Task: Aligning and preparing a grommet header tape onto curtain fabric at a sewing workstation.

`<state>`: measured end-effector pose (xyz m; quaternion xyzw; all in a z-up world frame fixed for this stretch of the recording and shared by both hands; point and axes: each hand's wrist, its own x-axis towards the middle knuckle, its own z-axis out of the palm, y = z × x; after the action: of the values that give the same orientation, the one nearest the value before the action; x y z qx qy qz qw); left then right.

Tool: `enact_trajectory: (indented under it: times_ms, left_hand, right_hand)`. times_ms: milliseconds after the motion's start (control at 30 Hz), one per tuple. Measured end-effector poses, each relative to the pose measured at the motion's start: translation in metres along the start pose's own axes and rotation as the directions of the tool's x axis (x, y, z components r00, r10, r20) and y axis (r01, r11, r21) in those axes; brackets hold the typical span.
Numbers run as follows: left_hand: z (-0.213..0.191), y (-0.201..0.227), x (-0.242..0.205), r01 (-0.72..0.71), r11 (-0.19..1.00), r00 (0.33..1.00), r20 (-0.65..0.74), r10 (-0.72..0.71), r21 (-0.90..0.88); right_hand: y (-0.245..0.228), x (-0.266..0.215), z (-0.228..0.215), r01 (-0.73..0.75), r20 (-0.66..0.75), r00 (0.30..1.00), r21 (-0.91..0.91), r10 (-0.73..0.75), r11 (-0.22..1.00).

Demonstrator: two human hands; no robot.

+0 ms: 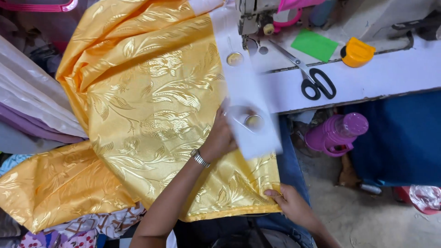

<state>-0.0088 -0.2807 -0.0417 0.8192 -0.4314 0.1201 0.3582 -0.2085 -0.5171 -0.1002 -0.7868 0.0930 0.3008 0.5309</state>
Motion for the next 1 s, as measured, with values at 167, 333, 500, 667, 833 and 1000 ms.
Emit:
enact_trajectory:
  times_ms: [167,333,500,667,833,1000]
  left_hand:
    - [-0.024,0.038,-0.029,-0.166,0.953,0.986,0.035,0.162,0.255]
    - [0.016,0.049,-0.084,0.169,0.973,0.967,0.219,-0.132,-0.160]
    - [0.002,0.110,-0.076,-0.277,0.957,0.959,-0.035,0.281,0.081]
    - [-0.002,0.126,-0.084,-0.324,0.944,0.937,-0.119,0.329,0.058]
    - [-0.005,0.125,-0.094,-0.290,0.956,0.951,-0.100,0.292,0.040]
    - [-0.007,0.128,-0.090,-0.302,0.953,0.945,-0.123,0.302,0.013]
  right_hand:
    - [0.011,0.001,0.001,0.044,-0.074,0.996,-0.119,-0.053,0.992]
    - [0.005,-0.008,0.003,0.101,-0.068,0.992,-0.025,-0.103,0.995]
    - [-0.034,-0.031,0.001,0.033,-0.081,0.996,0.071,-0.027,0.997]
    - [-0.057,-0.053,0.001,0.137,-0.081,0.989,0.244,-0.121,0.960]
    - [-0.061,-0.057,0.000,0.251,-0.108,0.968,0.404,-0.227,0.880]
    - [-0.050,-0.050,-0.004,0.404,-0.094,0.914,0.318,-0.396,0.858]
